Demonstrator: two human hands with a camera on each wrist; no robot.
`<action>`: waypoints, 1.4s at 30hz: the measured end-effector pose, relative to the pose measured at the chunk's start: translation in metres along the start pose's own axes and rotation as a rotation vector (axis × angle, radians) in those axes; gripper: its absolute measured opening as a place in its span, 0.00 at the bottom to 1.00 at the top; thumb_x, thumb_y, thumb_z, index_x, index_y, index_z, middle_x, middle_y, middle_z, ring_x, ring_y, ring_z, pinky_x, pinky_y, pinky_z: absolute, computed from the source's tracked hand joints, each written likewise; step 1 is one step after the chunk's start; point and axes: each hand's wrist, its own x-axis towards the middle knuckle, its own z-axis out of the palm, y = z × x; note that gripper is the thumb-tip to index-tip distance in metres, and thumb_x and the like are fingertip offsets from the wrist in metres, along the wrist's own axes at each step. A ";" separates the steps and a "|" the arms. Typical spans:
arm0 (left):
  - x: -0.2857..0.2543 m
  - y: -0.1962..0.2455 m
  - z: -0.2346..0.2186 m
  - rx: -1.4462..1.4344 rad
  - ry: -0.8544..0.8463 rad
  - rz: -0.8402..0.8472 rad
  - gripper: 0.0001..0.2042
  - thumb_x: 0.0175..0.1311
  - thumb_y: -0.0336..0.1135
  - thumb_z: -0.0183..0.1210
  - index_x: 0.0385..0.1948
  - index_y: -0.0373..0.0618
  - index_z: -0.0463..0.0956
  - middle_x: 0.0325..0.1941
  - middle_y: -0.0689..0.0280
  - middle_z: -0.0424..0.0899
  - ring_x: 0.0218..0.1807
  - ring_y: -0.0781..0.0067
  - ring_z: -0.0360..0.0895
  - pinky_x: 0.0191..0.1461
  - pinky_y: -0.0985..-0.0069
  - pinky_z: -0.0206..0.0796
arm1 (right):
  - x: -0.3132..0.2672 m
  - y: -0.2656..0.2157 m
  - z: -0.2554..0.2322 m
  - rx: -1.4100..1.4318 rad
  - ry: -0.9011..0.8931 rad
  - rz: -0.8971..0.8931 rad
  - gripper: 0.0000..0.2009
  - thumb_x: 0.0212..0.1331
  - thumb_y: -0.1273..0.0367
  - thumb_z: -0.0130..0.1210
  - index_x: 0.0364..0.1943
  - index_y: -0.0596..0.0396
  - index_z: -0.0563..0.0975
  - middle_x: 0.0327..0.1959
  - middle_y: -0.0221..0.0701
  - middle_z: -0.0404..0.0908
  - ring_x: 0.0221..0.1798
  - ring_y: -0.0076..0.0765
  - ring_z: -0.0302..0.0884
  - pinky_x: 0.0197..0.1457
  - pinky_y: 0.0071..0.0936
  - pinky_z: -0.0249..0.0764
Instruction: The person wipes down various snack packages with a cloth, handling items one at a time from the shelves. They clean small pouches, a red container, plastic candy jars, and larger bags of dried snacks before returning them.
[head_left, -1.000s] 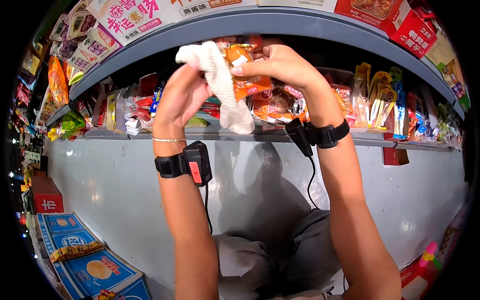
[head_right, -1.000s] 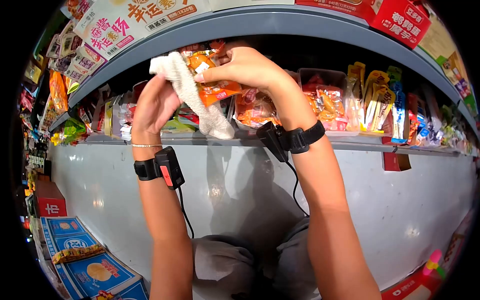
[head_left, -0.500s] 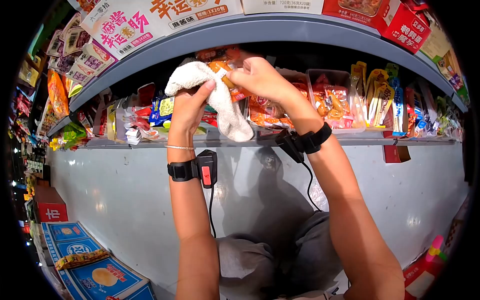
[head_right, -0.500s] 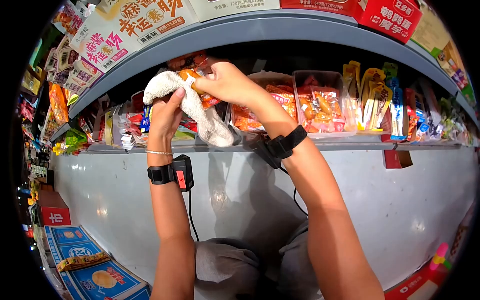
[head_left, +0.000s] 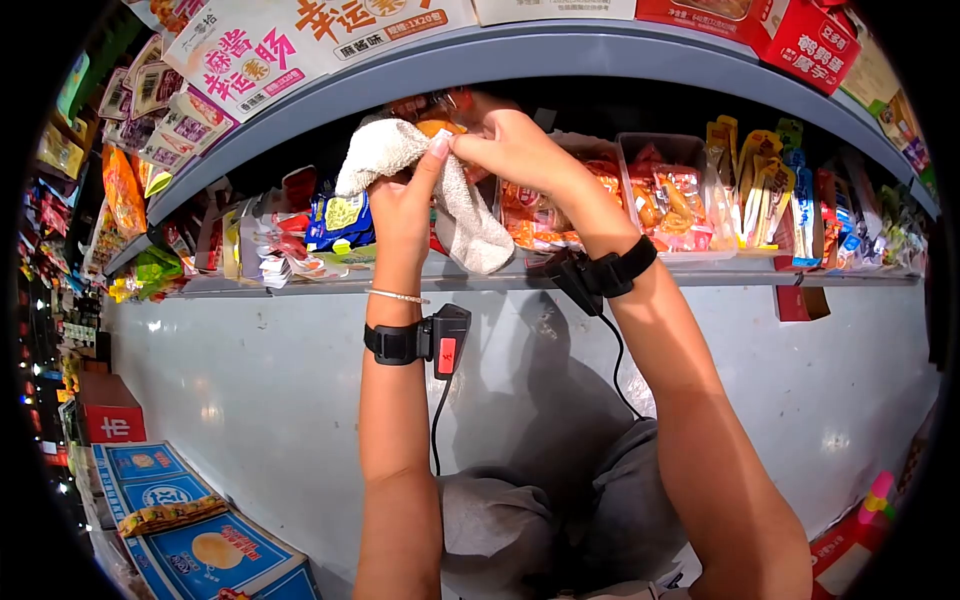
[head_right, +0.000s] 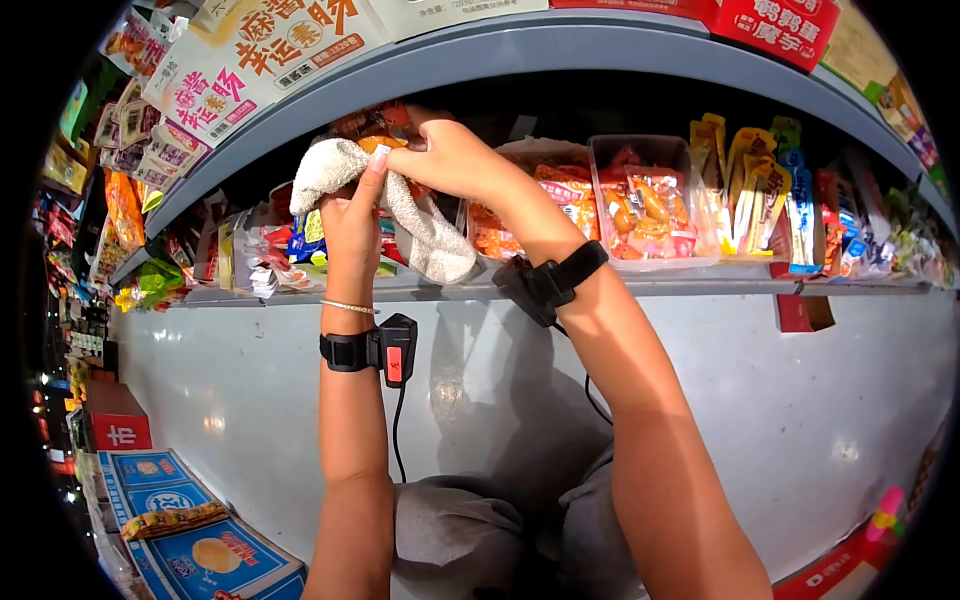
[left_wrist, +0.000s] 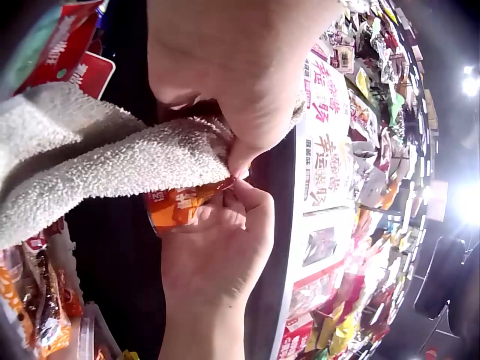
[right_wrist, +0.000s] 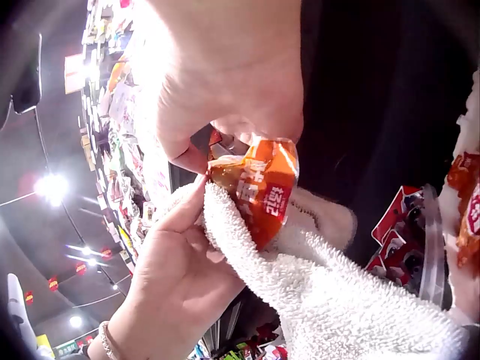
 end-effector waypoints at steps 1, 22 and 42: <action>0.002 -0.004 -0.002 0.009 0.035 0.012 0.09 0.56 0.30 0.60 0.36 0.38 0.74 0.37 0.66 0.78 0.37 0.80 0.73 0.44 0.81 0.65 | -0.005 -0.016 -0.002 -0.009 -0.048 0.055 0.18 0.53 0.62 0.56 0.37 0.68 0.73 0.28 0.31 0.76 0.30 0.20 0.70 0.32 0.21 0.69; -0.006 0.016 -0.011 0.275 -0.263 -0.354 0.16 0.63 0.41 0.53 0.45 0.37 0.70 0.40 0.67 0.74 0.42 0.81 0.67 0.47 0.82 0.60 | 0.001 0.012 -0.006 0.208 -0.036 0.227 0.20 0.47 0.58 0.61 0.30 0.66 0.78 0.31 0.35 0.78 0.34 0.23 0.73 0.39 0.21 0.68; 0.003 0.031 -0.021 0.057 0.263 -0.001 0.32 0.67 0.58 0.30 0.42 0.34 0.72 0.40 0.58 0.78 0.41 0.67 0.76 0.49 0.74 0.66 | -0.001 -0.004 0.020 0.625 -0.485 0.002 0.20 0.51 0.73 0.57 0.49 0.62 0.69 0.43 0.34 0.76 0.45 0.23 0.74 0.48 0.19 0.71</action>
